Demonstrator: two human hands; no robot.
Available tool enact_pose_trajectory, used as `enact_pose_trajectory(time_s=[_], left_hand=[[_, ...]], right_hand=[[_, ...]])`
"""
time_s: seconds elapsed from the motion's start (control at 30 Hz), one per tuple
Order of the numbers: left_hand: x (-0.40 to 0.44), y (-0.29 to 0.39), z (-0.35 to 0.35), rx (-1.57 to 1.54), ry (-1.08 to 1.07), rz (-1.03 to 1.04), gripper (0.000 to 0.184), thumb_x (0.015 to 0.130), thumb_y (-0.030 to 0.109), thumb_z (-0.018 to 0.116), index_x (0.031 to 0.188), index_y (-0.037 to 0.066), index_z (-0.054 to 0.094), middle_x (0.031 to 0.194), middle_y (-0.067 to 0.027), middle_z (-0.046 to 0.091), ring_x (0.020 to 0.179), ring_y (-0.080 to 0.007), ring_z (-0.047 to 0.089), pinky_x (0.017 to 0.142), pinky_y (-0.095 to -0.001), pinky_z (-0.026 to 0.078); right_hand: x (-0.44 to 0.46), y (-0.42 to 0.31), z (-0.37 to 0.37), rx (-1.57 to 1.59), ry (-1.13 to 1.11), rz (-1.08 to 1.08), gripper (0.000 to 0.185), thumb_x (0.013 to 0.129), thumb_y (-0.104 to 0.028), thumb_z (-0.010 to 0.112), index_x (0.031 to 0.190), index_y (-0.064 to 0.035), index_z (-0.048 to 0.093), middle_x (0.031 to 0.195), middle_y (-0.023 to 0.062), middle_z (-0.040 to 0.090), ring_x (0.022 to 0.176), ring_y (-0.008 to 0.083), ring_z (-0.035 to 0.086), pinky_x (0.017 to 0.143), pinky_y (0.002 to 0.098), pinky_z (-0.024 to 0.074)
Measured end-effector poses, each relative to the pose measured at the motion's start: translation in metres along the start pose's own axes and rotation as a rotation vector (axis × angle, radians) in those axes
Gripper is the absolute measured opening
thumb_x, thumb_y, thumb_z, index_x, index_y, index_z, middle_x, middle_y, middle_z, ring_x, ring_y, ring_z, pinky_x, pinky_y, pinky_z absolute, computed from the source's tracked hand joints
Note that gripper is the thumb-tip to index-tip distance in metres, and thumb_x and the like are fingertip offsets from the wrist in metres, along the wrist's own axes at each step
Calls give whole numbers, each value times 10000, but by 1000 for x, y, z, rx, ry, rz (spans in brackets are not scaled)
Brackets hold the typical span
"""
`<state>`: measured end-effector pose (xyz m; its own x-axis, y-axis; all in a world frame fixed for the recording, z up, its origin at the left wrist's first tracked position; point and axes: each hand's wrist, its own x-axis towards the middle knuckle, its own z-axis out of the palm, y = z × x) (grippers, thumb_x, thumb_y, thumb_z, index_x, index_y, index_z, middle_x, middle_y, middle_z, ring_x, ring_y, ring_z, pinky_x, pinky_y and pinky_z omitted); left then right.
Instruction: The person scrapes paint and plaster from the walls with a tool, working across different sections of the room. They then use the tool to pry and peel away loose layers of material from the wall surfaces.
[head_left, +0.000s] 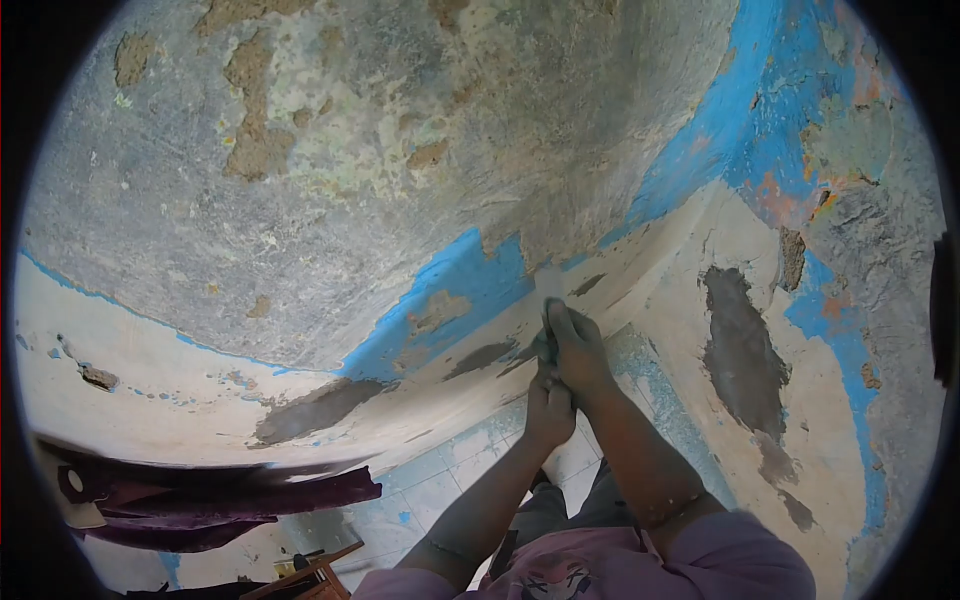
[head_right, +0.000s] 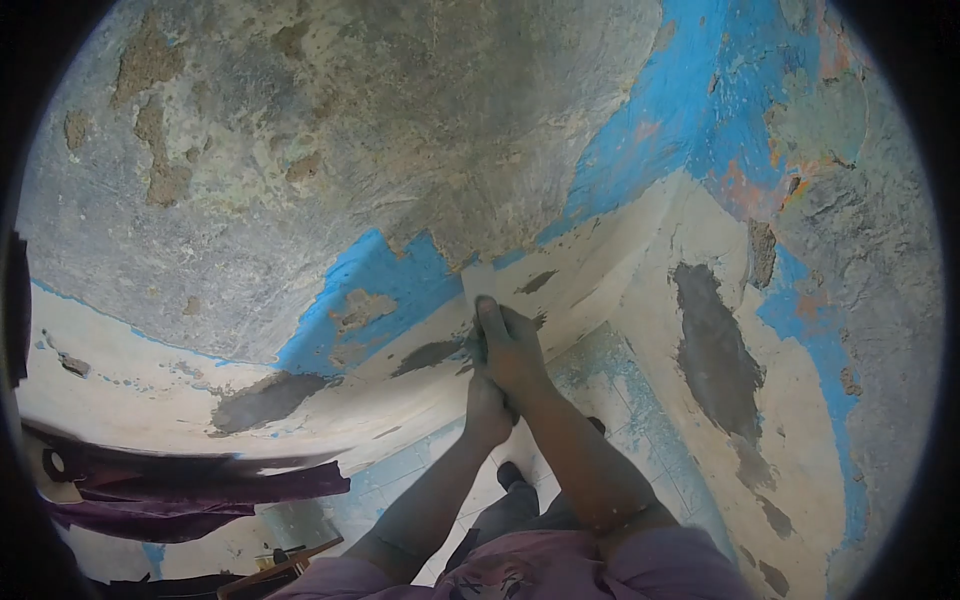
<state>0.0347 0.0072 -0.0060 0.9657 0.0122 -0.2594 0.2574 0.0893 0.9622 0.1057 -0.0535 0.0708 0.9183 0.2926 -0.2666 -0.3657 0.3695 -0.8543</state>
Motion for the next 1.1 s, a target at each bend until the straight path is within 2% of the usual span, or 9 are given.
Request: enact_pose_trajectory(time_s=[0.17, 0.2, 0.27, 0.4, 0.47, 0.67, 0.77, 0.87, 1.1], left_hand=[[-25, 17, 28, -429, 221, 59, 140, 810, 96, 378, 773, 34, 498, 641, -14, 482, 557, -85, 442, 466, -248, 341], [-20, 9, 21, -431, 222, 53, 140, 810, 96, 378, 773, 34, 498, 641, -14, 482, 557, -85, 442, 466, -248, 341], [2, -9, -1, 273, 42, 217, 138, 796, 79, 373, 850, 39, 494, 677, -10, 484, 565, -79, 435, 480, -242, 341], [-23, 24, 29, -335, 209, 56, 121, 802, 75, 371, 834, 37, 481, 635, -9, 478, 538, -88, 431, 460, -248, 328], [-5, 1, 16, -284, 180, 25, 129, 810, 85, 363, 844, 44, 480, 639, -8, 478, 541, -84, 432, 459, -243, 330], [-11, 24, 15, -101, 35, 9, 155, 842, 136, 341, 863, 60, 474, 644, -14, 490, 536, -81, 457, 447, -227, 335], [3, -14, 35, -515, 466, -59, 205, 837, 192, 324, 807, 52, 471, 580, -29, 490, 419, -104, 432, 380, -232, 304], [0, -7, 6, -432, 77, -16, 238, 838, 191, 323, 729, 51, 481, 514, -32, 460, 381, -112, 416, 358, -250, 299], [-11, 3, 5, -409, 176, -85, 245, 838, 187, 338, 709, 45, 491, 501, -22, 444, 361, -111, 391, 343, -258, 279]], right_hand=[[-14, 15, -11, -1, 56, 78, 368, 907, -406, 457, 760, -69, 480, 538, 24, 436, 380, 79, 364, 342, 232, 302], [-11, 11, -9, -2, 60, 83, 368, 907, -406, 457, 760, -69, 480, 538, 24, 436, 380, 79, 364, 342, 232, 302], [1, -3, -2, -31, -9, 20, 352, 908, -402, 458, 775, -76, 477, 544, 24, 439, 392, 80, 377, 344, 230, 304], [-4, 7, -8, -3, 30, 33, 356, 913, -398, 449, 759, -78, 478, 546, 19, 439, 390, 80, 386, 343, 225, 305], [-1, 15, -12, -246, 63, -146, 355, 914, -391, 449, 747, -79, 481, 555, 20, 449, 388, 81, 389, 346, 224, 308], [-9, -1, -8, -48, 26, -22, 333, 916, -361, 460, 757, -72, 509, 580, 20, 478, 426, 71, 411, 361, 219, 312], [-2, 27, -16, -242, 29, -108, 333, 919, -355, 457, 750, -73, 506, 574, 15, 475, 419, 68, 406, 360, 213, 306], [2, 4, 0, -130, 6, -68, 341, 917, -361, 460, 737, -73, 493, 568, 12, 469, 424, 68, 407, 362, 213, 304], [-8, 2, 8, -54, -5, 39, 353, 909, -380, 472, 740, -70, 482, 556, 16, 465, 399, 63, 377, 358, 211, 300]])
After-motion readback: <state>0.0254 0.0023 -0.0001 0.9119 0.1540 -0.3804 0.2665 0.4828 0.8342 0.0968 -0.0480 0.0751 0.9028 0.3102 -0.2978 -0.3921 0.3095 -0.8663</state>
